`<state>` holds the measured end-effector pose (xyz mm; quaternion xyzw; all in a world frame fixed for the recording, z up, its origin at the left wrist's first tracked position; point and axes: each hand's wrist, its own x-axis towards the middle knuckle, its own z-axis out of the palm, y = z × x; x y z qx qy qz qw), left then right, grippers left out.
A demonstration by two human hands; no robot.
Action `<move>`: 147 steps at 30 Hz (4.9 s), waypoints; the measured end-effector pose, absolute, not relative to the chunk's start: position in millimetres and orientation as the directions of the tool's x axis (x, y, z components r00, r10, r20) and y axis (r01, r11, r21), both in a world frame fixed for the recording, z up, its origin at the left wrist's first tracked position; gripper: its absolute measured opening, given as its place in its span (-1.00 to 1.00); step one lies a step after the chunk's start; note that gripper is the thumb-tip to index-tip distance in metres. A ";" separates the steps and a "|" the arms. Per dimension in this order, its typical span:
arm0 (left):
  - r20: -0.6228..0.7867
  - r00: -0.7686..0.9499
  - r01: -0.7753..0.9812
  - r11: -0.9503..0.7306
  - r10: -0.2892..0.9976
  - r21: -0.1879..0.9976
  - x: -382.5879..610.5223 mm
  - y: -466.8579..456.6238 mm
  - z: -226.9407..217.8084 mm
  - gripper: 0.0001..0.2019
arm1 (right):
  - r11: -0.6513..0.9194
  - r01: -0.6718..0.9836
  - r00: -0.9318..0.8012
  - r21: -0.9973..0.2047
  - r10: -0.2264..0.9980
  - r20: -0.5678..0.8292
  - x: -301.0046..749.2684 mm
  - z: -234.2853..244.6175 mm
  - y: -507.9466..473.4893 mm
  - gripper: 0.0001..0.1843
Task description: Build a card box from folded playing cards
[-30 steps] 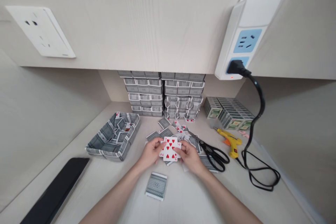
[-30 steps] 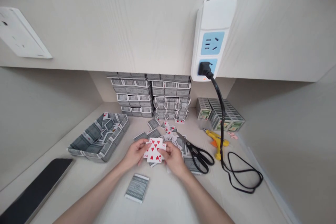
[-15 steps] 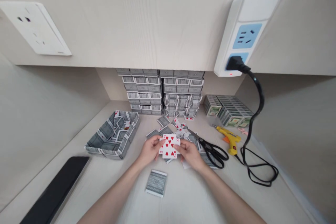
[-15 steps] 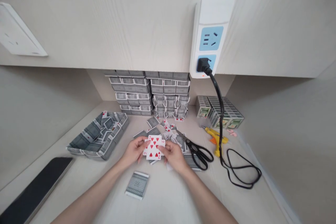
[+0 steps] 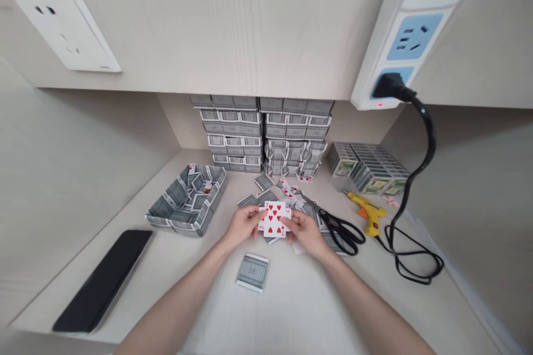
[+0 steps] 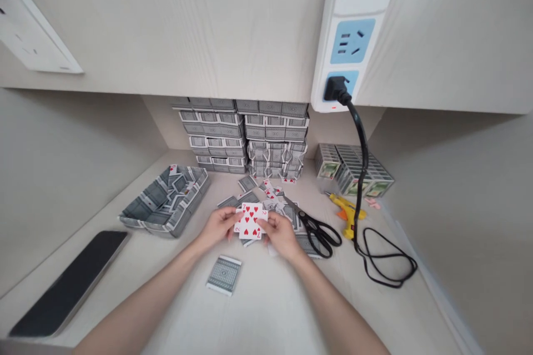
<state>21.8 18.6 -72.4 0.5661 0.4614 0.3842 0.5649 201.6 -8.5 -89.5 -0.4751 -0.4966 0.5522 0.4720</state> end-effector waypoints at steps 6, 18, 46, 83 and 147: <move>-0.075 0.286 0.073 0.056 0.955 0.996 22.3 18.8 -74.7 -0.64 | -0.057 -0.053 -0.109 -0.997 0.993 -0.051 201.2 -87.5 -8.7 -0.65; -0.058 0.282 0.057 0.044 0.958 0.997 24.0 16.3 -70.6 -0.66 | -0.051 -0.052 -0.121 -0.997 0.992 -0.045 201.0 -85.8 -9.9 -0.63; -0.189 0.503 -0.062 0.253 0.843 0.966 13.5 13.0 -55.7 -0.62 | -0.005 -0.102 -0.054 -0.995 0.999 0.000 200.5 -78.9 -12.7 -0.65; -0.102 0.226 0.083 0.086 0.969 0.993 33.1 6.6 -67.7 -0.64 | -0.078 -0.186 -0.084 -0.979 0.994 -0.063 198.7 -82.8 -15.2 -0.65; 0.168 0.348 0.256 -0.266 0.922 0.930 27.0 12.1 -74.3 -0.68 | -0.049 -0.147 -0.103 -0.988 0.994 -0.034 197.8 -85.4 -13.3 -0.67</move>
